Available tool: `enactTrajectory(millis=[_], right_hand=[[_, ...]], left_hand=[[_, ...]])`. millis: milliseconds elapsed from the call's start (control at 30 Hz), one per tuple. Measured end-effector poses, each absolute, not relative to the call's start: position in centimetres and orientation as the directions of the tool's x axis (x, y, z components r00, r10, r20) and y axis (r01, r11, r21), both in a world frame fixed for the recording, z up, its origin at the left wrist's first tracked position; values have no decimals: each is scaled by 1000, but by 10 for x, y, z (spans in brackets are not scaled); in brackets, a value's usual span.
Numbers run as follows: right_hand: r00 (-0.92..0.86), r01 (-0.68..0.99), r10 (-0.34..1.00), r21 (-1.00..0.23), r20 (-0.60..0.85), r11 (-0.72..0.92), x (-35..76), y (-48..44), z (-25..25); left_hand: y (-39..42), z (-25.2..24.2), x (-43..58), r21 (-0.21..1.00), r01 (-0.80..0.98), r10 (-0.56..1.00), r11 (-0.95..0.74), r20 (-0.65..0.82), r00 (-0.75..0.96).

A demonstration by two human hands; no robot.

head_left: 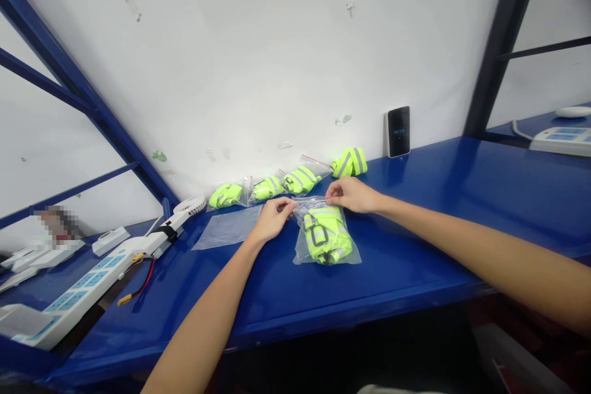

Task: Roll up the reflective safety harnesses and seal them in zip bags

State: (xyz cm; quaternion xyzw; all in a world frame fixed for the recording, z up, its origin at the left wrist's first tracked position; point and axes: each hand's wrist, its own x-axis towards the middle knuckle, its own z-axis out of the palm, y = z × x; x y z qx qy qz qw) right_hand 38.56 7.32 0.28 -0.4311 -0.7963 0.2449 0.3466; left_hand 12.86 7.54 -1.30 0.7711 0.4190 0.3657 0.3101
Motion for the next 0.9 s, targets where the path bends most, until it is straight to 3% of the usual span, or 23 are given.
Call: enactTrajectory(millis=[367,700,900], right_hand=[[-566,507,796,-670,217,543,388,61,20],[-577,480,706,-529,411,700,381,57,19],[-546,478,699,-515,461,712,379,56,17]], left_hand=[[66,-12,145,742,407,846,-532,452,282],[58,-8,155,670,429,795,-605,531,293],[60,-9,154,731,363,814,-578,492,308]])
